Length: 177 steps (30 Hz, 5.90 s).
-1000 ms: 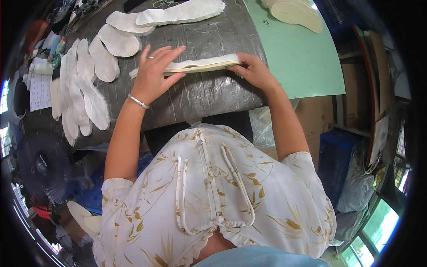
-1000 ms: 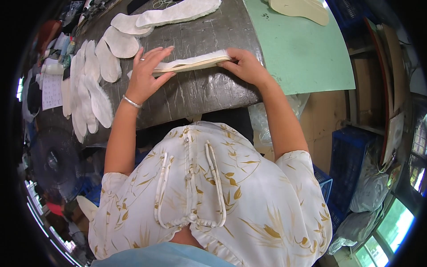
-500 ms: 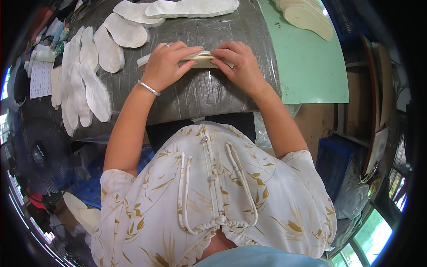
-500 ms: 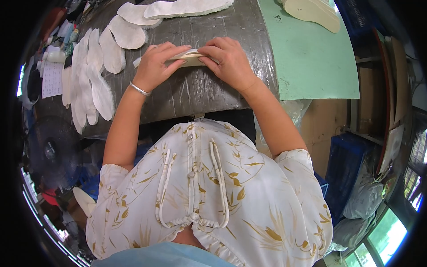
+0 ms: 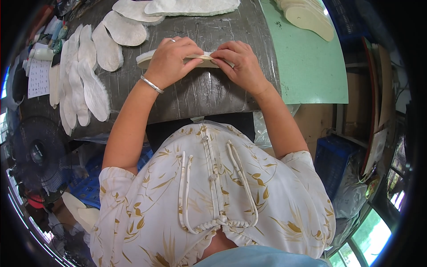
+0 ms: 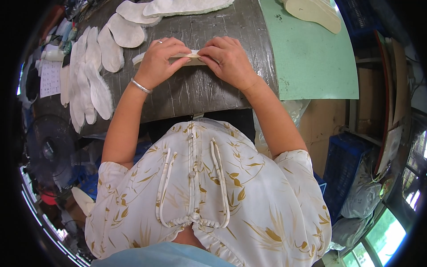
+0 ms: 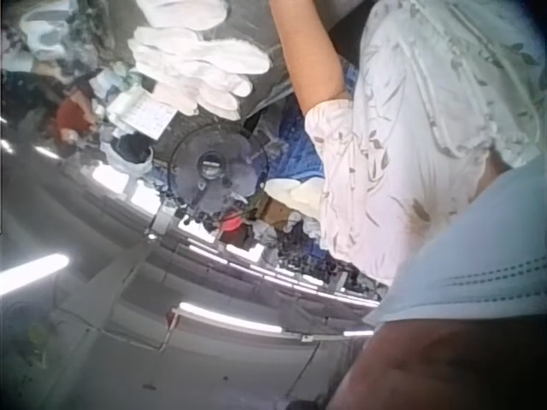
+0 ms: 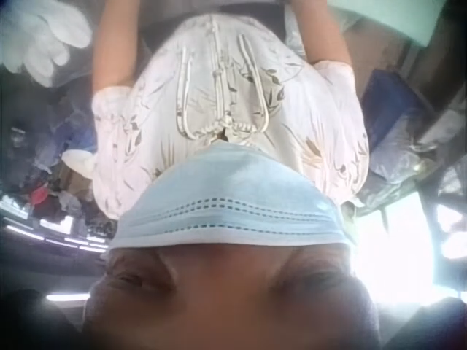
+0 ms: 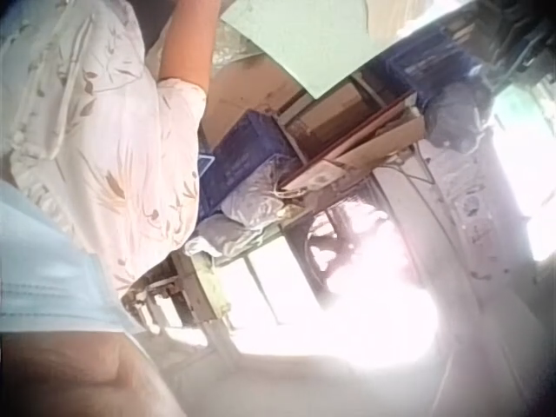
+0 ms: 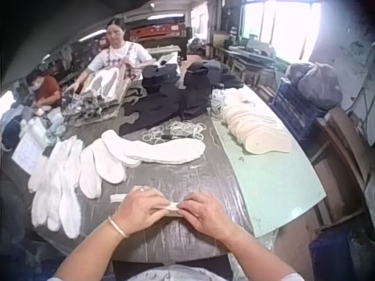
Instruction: Manually aligning and stacking layers of shoe insoles, including a foam/fabric top and a stiff base.
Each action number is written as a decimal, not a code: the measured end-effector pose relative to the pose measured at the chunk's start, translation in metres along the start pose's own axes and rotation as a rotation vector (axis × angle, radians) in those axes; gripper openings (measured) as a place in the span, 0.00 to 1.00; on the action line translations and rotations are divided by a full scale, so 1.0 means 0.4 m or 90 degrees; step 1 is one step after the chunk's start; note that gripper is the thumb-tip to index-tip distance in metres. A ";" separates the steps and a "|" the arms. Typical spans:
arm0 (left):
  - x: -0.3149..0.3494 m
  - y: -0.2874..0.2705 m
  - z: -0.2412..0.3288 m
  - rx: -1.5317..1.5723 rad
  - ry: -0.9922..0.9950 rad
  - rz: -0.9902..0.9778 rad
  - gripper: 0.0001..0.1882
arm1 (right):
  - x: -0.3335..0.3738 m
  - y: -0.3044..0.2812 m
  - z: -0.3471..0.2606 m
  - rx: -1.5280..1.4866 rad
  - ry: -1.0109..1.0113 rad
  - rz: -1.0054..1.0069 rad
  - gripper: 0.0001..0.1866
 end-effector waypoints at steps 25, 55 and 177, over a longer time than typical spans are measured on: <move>0.041 -0.035 -0.060 0.090 -0.070 -0.017 0.09 | -0.068 0.053 -0.040 0.051 -0.064 -0.014 0.08; 0.210 -0.039 -0.330 0.303 -0.341 0.073 0.08 | 0.178 -0.082 0.093 -0.050 0.352 -0.008 0.10; -0.085 -0.123 0.044 0.733 -0.165 -0.027 0.37 | -0.222 -0.128 -0.040 -0.629 0.365 0.254 0.12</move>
Point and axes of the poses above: each hand's wrist, its own x-axis away from the middle knuckle, its own y-axis out of the palm, z = x × y, the point moved 4 cm from there along -x, towards the middle knuckle, and after that the axes turned 15 degrees about -y, right-handed, at the moved point
